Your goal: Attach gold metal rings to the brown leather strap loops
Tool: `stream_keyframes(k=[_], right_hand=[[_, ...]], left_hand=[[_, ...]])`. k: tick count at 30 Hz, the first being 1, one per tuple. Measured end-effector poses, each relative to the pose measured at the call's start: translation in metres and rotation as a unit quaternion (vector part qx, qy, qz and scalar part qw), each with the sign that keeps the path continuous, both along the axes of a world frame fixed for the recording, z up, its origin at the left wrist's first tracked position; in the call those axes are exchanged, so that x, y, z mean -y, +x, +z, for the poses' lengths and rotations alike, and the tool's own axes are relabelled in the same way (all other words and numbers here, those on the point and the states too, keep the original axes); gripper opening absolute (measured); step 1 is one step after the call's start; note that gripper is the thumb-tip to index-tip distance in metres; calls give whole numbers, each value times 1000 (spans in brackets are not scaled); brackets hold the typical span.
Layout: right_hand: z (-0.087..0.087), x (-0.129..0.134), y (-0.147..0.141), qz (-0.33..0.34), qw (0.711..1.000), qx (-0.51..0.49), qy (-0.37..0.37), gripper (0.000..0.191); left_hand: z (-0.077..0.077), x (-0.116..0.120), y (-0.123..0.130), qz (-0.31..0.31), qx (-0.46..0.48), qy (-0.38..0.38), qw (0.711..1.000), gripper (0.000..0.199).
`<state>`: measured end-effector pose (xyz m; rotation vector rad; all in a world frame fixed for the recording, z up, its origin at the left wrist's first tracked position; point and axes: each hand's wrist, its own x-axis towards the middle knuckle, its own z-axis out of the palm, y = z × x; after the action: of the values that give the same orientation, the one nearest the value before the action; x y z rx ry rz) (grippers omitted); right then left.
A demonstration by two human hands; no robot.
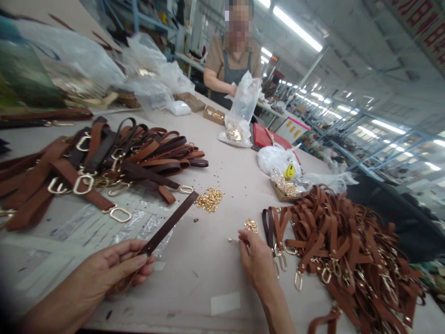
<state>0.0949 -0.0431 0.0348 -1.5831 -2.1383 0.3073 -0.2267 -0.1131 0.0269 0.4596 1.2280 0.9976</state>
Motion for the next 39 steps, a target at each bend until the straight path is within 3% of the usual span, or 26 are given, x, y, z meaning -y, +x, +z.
stream_keyframes(k=[8, 14, 18, 22, 26, 33, 39], right_hand=[[-2, -3, -22, 53, 995, 81, 1, 19], [2, -13, -24, 41, 993, 8, -107, 9], [11, 6, -66, 82, 984, -138, -72, 5], [14, 33, -125, 158, 951, -263, -29, 10], [11, 38, -150, 181, 946, -268, 10, 16], [15, 38, -143, 205, 941, -271, 0, 18], [11, 47, -152, 111, 928, -355, -8, 16]], left_hand=[[6, -3, 5, 3, -32, 4, 999, 37], [12, -1, 10, -10, -76, 67, 995, 30], [4, 0, 16, -3, -89, 94, 992, 29], [1, 4, 20, -4, -113, 133, 985, 27], [2, 10, 19, -26, -181, 209, 961, 19], [1, 12, 20, -13, -284, 289, 914, 17], [-3, 13, 22, 14, -353, 367, 860, 15]])
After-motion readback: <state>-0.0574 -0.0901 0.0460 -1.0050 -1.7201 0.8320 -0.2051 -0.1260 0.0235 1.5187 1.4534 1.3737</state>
